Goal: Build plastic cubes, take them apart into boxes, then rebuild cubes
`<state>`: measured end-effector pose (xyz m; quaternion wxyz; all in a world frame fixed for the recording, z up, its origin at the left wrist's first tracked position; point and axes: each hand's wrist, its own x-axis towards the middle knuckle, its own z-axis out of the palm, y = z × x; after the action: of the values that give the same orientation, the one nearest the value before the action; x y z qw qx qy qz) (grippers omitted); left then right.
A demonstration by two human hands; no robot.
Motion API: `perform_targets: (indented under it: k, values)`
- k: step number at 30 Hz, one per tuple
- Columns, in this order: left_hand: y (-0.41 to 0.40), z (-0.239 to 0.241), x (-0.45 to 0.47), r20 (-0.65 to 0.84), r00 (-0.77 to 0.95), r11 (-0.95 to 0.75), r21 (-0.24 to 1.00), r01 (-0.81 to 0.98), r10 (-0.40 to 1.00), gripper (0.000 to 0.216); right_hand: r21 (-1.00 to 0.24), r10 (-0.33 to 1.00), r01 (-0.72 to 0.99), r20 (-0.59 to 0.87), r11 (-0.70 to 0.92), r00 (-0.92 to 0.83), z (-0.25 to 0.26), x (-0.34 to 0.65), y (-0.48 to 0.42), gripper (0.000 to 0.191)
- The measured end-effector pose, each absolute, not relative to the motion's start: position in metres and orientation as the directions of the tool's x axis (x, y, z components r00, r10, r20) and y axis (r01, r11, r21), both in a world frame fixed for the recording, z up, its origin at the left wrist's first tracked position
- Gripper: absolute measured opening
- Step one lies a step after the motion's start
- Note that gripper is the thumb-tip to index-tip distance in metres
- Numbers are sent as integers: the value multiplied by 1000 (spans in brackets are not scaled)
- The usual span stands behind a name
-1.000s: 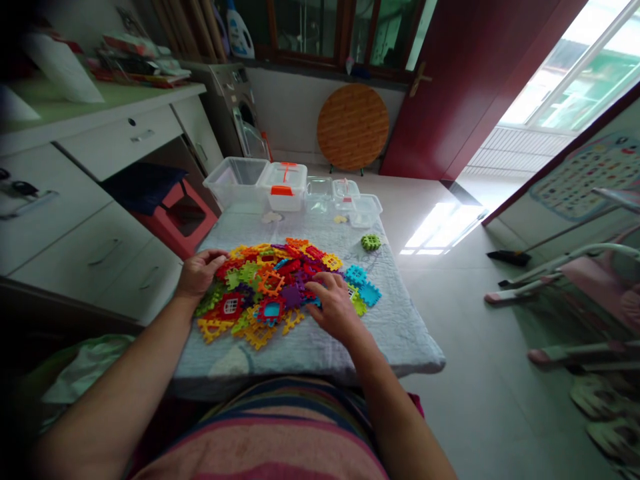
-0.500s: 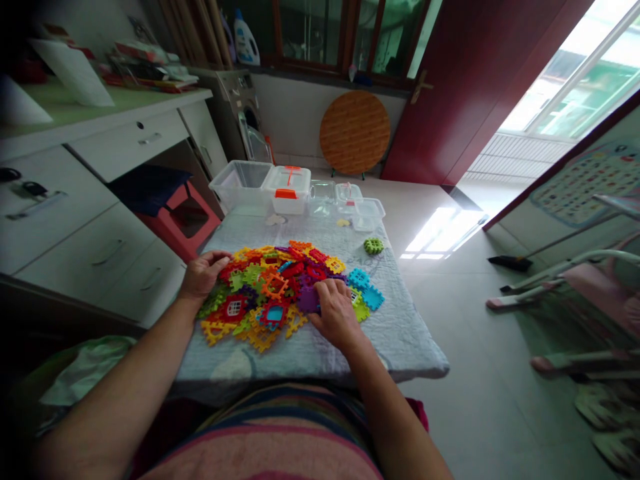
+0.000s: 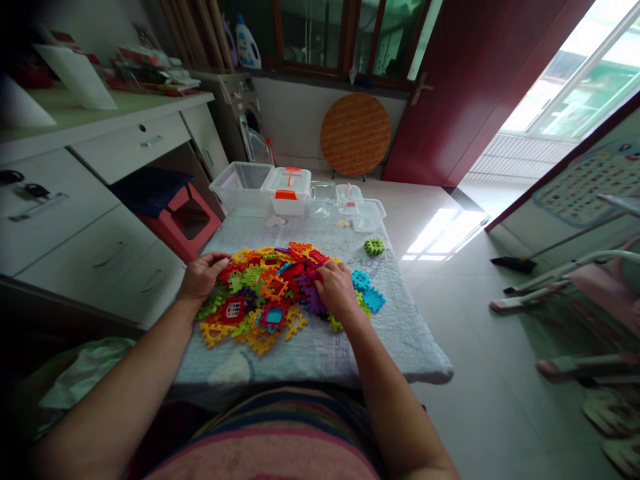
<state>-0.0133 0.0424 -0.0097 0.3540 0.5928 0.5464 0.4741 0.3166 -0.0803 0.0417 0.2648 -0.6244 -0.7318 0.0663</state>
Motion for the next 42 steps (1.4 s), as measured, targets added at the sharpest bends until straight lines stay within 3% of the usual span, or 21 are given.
perform_targets:
  k: [3,6,10,16,19,22,25,29,33,39,42]
  values:
    - [43,-10,-14,169,-45,-148,940,306,985,30,-551,946,807,323,214,-31,40,321,-73,17]
    - [43,-9,-14,165,-43,-144,941,307,985,30,-706,928,688,348,167,132,39,331,-72,19]
    - [43,-10,-13,161,-45,-141,946,293,986,30,-877,931,473,238,84,277,37,340,-68,26]
    - [43,-10,-13,164,-38,-147,948,282,986,33,-991,993,132,53,39,108,33,320,-61,33]
    - [42,-10,-13,156,-34,-141,953,270,987,32,-943,988,310,145,121,57,39,311,-67,36]
    - [42,-10,-13,152,-33,-138,955,264,988,31,-730,959,640,279,240,-41,52,317,-86,44]
    - [43,-11,-14,156,-29,-143,954,264,987,31,-522,954,799,170,299,-246,62,326,-112,53]
    - [45,-14,-15,163,-30,-148,951,272,986,32,-360,960,893,39,271,-276,60,322,-134,67]
    - [47,-16,-16,167,-19,-156,949,273,986,32,-311,971,920,55,239,-234,52,313,-136,64]
    - [45,-15,-15,158,-21,-147,954,262,987,32,-367,953,882,182,296,-244,66,319,-122,57]
    - [44,-12,-13,154,-25,-143,955,260,988,32,-346,952,890,180,298,-249,73,323,-106,57]
